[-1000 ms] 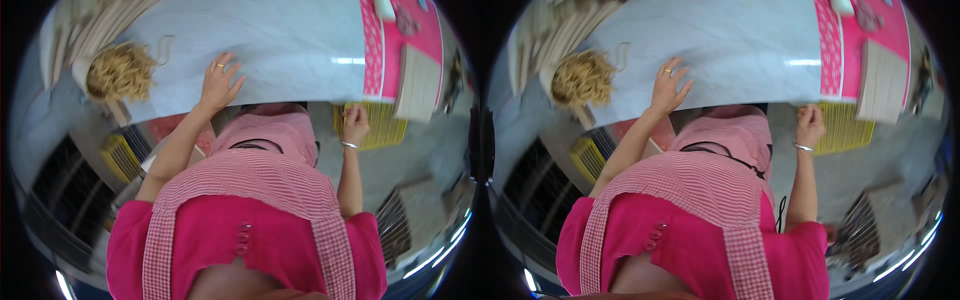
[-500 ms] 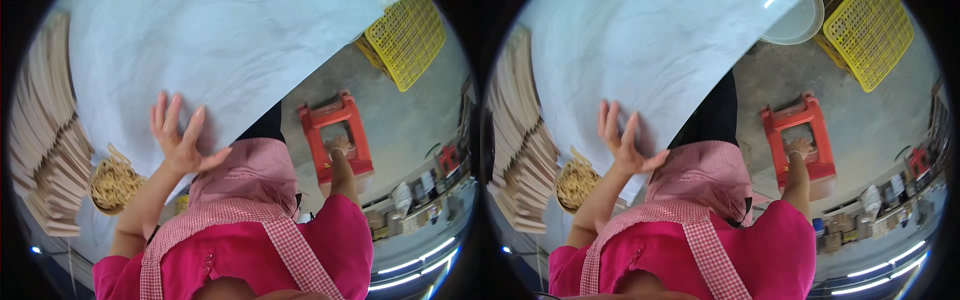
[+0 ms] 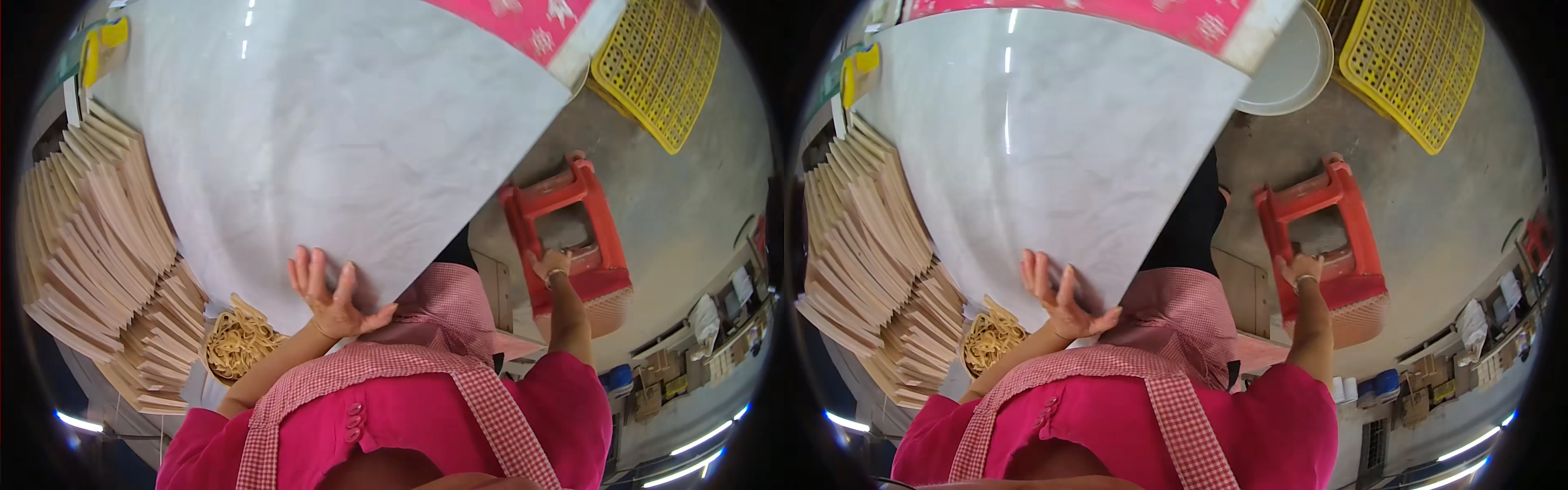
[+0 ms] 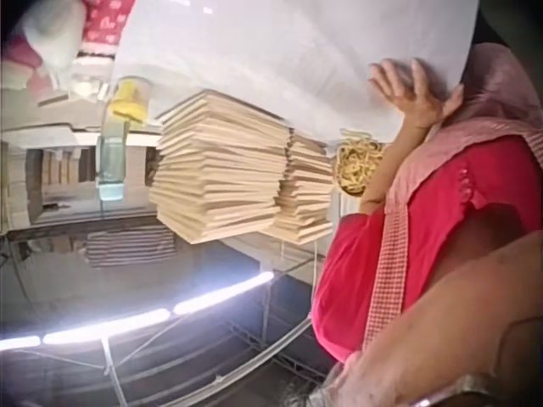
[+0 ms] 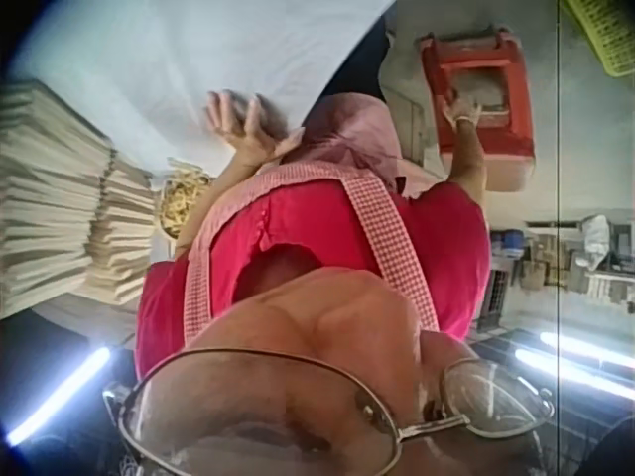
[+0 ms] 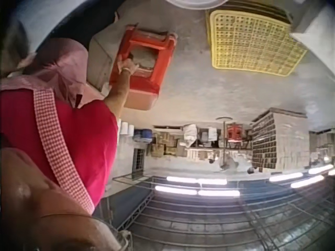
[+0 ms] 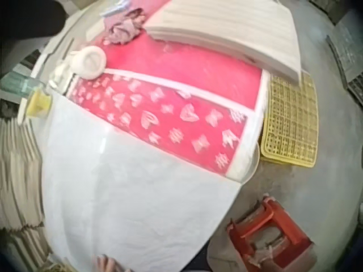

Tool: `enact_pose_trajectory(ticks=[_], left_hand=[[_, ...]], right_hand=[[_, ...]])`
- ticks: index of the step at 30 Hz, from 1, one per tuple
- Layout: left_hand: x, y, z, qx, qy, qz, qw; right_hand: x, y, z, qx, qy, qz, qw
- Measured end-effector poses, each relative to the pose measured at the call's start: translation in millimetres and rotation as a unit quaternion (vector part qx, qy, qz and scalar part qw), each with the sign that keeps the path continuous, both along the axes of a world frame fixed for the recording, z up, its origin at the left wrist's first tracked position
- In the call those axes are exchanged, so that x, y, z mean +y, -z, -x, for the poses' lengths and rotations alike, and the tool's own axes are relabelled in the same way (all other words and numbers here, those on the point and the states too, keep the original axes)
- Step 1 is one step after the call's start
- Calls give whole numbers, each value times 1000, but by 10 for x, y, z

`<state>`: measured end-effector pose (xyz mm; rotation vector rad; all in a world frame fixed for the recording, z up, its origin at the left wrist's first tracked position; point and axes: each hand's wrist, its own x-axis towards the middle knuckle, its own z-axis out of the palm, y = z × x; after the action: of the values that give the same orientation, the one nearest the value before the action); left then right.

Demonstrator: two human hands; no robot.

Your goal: Applying wood glue to wooden panels and assembling them into small boxes.

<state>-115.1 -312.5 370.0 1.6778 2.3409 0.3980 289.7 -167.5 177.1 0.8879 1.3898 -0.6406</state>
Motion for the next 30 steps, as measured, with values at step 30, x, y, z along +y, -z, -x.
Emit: enact_pose_trajectory(ticks=[30], left_hand=[[47,10,-21,-115,-24,-67,991]], right_hand=[[938,819,1078,355,-37,141,923]])
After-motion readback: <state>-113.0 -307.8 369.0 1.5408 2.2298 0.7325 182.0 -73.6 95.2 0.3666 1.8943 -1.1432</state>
